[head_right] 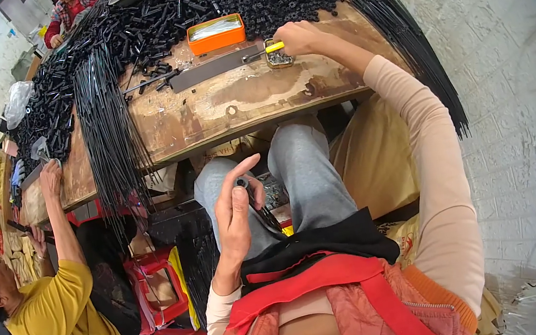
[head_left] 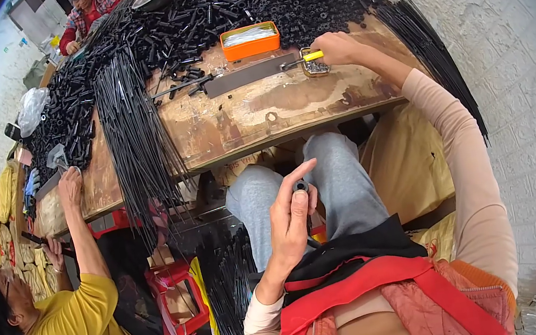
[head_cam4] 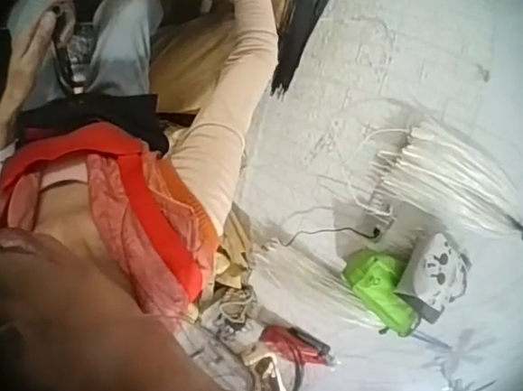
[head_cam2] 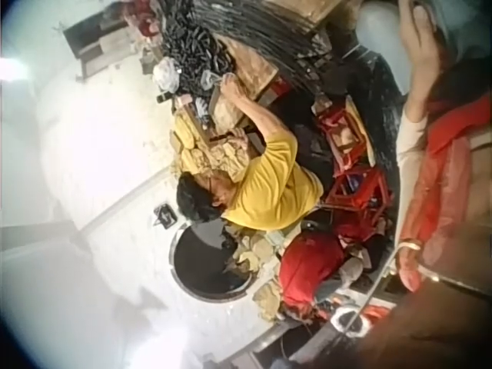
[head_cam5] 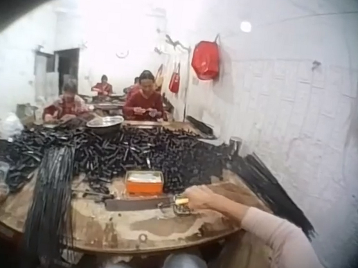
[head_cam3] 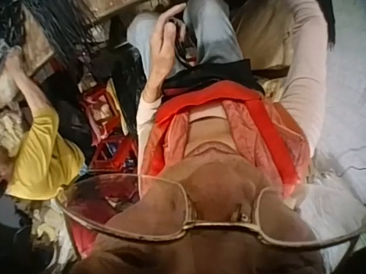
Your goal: Assembling and trimming groups of thin black plastic components at a factory workbench.
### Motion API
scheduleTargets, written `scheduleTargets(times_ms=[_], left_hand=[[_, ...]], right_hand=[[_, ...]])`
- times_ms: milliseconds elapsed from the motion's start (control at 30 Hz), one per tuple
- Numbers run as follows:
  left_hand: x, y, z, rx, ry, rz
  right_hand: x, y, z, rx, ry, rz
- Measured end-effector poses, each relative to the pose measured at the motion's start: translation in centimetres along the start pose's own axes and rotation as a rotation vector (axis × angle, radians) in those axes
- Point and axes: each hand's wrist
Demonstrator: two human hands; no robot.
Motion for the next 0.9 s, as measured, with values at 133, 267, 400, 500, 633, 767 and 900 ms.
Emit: scheduleTargets(times_ms=[133, 267, 400, 500, 633, 767, 900], left_hand=[[-0.1, 0.0, -0.1, 0.016, -0.010, -0.013], [0.0, -0.1, 0.1, 0.018, 0.024, -0.028], [0.1, 0.4, -0.3, 0.006, 0.008, -0.023], [0.3, 0.5, -0.7, -0.012, -0.003, -0.021], [0.6, 0.9, -1.2, -0.021, -0.012, -0.016], [0.9, 0.7, -1.6, -0.013, -0.015, -0.012], [0.4, -0.4, -1.5, -0.025, 0.157, -0.074]], right_hand=[[0.6, 2.1, -0.4, -0.232, 0.065, -0.001], [1.0, 2.2, -0.7, -0.493, 0.175, -0.076], [1.2, 2.8, -1.1, -1.255, 0.142, -0.215], [1.2, 2.9, -1.4, -1.739, 0.142, -0.209], [1.7, 1.5, -1.5, -1.983, 0.125, -0.187], [3.6, -2.0, -0.4, -2.019, 0.309, -0.261], [7.1, -5.6, -0.4, -1.984, 0.284, -0.115]])
Point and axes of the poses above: each hand's wrist, its own x-axis away from the middle knuckle, its own z-axis out of the back of the hand, y = z × x, and after that the axes turned 9 degrees about z, right-handed
